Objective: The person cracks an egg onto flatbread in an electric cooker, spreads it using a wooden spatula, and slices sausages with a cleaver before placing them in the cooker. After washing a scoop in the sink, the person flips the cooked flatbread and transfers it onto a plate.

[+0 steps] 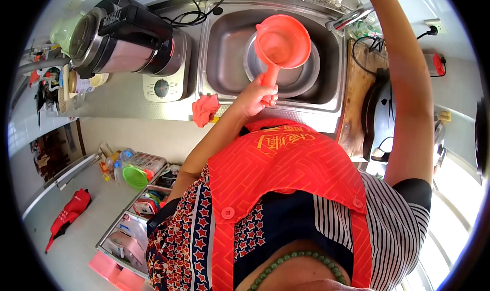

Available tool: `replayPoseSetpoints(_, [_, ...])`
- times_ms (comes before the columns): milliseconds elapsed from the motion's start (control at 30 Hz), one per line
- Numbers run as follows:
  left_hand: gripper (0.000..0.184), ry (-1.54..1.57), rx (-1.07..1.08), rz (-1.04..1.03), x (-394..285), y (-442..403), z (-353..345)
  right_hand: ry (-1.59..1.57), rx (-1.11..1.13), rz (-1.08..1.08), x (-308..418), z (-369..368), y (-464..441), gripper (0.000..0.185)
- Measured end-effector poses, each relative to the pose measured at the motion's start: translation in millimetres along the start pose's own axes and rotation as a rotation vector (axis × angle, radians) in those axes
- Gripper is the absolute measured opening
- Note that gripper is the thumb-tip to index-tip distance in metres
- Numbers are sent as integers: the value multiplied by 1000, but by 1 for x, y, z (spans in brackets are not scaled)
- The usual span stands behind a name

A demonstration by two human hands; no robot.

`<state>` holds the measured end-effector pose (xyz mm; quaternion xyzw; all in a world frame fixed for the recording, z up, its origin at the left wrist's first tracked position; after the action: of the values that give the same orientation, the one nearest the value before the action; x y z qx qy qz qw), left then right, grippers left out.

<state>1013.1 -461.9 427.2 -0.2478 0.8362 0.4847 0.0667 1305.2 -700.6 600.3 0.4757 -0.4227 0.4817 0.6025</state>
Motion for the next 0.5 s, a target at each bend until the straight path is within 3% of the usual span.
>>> replayPoseSetpoints(100, [49,4,-5,-4,-3,1,1,-2,134,-59,-27,-41,49,18])
replayPoseSetpoints(133, [49,2,-6,0,-4,2,0,312,184,-20,-35,-54,71,23])
replayPoseSetpoints(167, [49,-13,-19,-6,-5,4,1,271,328,53,-65,-68,84,26])
replayPoseSetpoints(200, [49,-25,-33,-9,-7,9,1,393,475,270,-52,-82,111,23])
replayPoseSetpoints(233, [49,-40,-46,-14,-7,11,2,180,377,-21,-95,-93,116,19])
replayPoseSetpoints(300, [49,-69,-50,-26,-7,13,6,683,310,258,-146,-106,123,15])
replayPoseSetpoints(367, [49,-105,-48,-36,-6,15,8,814,237,405,-173,-113,129,25])
replayPoseSetpoints(467, [48,-127,-63,-54,-4,20,8,830,639,372,-185,-137,144,29])
replayPoseSetpoints(500, [47,-120,-82,-52,-7,22,6,890,626,350,-200,-137,145,29])
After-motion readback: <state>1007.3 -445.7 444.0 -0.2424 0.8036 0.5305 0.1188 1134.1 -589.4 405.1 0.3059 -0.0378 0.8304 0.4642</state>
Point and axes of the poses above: each hand's wrist, its own y-axis away from the middle knuckle, its own z-axis out of the back of the hand, x = y × z, the point moved 6 cm from there along -y, towards the middle knuckle, and after that the axes turned 10 degrees about -x, right-handed, at the moved point
